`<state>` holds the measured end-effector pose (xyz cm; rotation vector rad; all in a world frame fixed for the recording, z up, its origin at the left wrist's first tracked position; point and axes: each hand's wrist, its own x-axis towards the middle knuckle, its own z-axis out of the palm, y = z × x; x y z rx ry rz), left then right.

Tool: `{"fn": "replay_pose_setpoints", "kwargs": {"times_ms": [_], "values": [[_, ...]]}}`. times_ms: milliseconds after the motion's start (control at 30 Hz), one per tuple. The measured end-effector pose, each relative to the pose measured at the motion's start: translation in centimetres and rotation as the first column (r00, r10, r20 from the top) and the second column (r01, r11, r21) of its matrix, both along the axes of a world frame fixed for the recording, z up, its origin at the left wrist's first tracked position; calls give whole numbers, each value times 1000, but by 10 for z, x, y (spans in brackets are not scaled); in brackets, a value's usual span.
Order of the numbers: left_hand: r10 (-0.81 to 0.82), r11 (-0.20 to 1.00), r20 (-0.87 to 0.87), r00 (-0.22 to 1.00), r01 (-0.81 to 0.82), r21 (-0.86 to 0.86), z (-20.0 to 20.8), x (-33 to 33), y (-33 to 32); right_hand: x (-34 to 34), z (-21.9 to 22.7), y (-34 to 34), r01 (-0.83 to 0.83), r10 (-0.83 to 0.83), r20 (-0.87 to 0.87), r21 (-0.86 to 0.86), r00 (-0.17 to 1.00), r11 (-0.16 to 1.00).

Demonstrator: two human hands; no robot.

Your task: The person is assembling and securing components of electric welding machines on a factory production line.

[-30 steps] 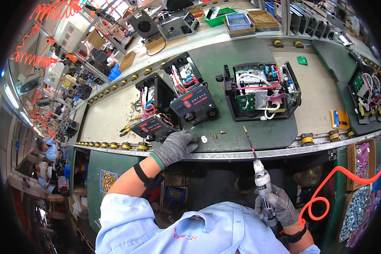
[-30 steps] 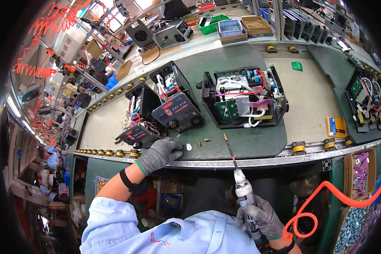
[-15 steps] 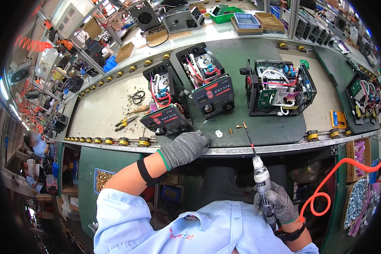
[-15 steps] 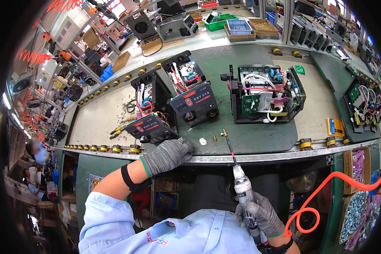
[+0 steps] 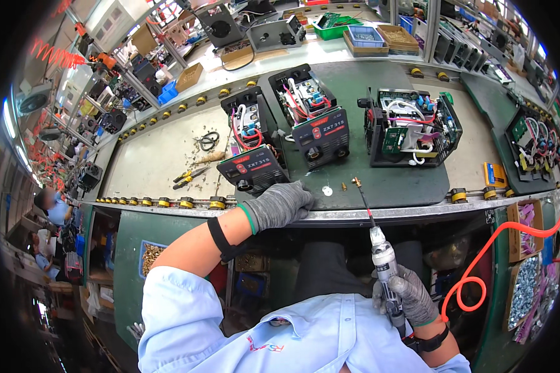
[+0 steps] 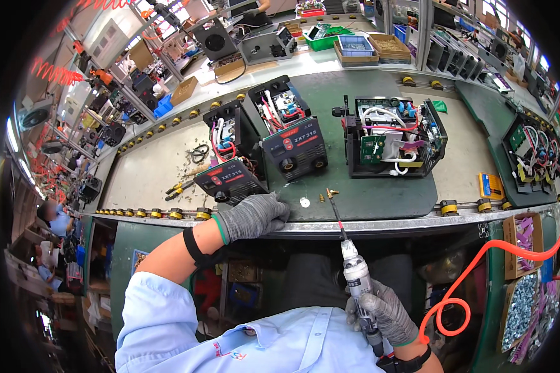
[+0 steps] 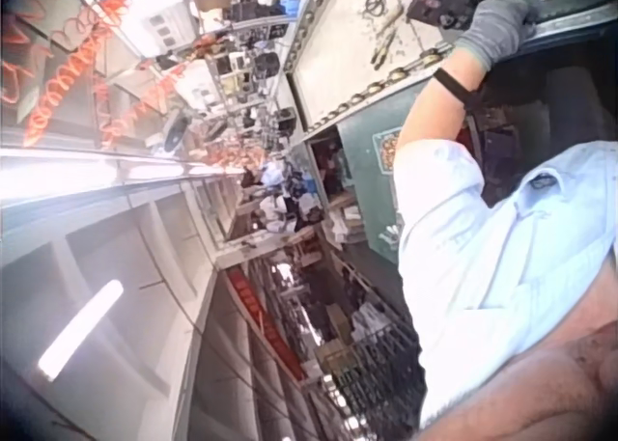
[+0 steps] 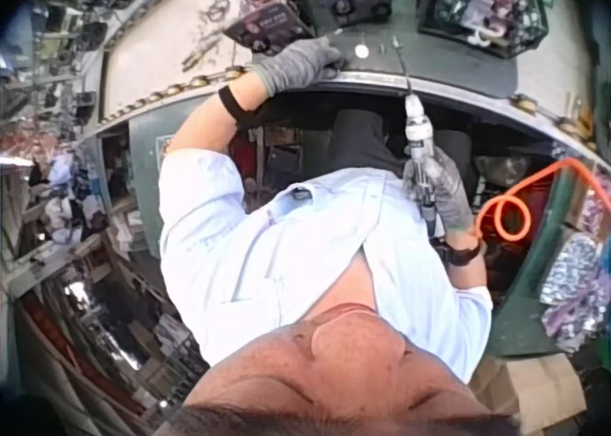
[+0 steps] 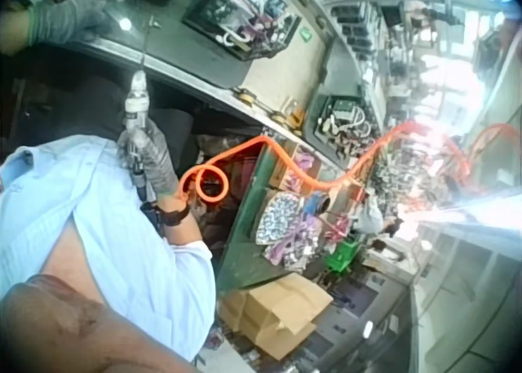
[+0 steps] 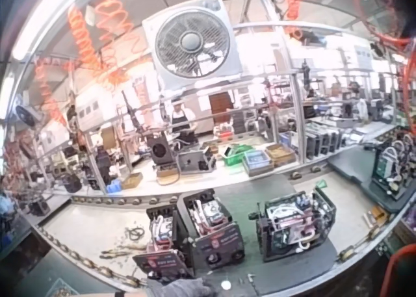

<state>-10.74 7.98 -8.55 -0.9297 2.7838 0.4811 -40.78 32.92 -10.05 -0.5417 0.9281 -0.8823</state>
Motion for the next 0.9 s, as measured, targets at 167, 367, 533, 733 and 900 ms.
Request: {"fn": "replay_pose_setpoints", "kwargs": {"times_ms": [167, 367, 533, 733, 900], "values": [[105, 986, 41, 994, -99, -138, -6, -1, 10, -3, -1, 3, 2, -2, 44, 2, 999, 1000], [141, 961, -37, 989, -146, -235, -14, 3, 16, -11, -4, 5, -21, 22, 71, -17, 997, 1000], [135, 947, 64, 989, -110, -302, -23, 5, 30, -17, -7, 7, -24, 25, 59, -19, 998, 1000], [185, 912, -67, 981, -196, -360, -31, 8, 57, -18, -9, 10, -28, 29, 45, -21, 999, 999], [142, 928, -159, 977, -188, -322, -27, 13, 61, -15, -8, 9, -41, 42, 37, -21, 998, 999]]}}
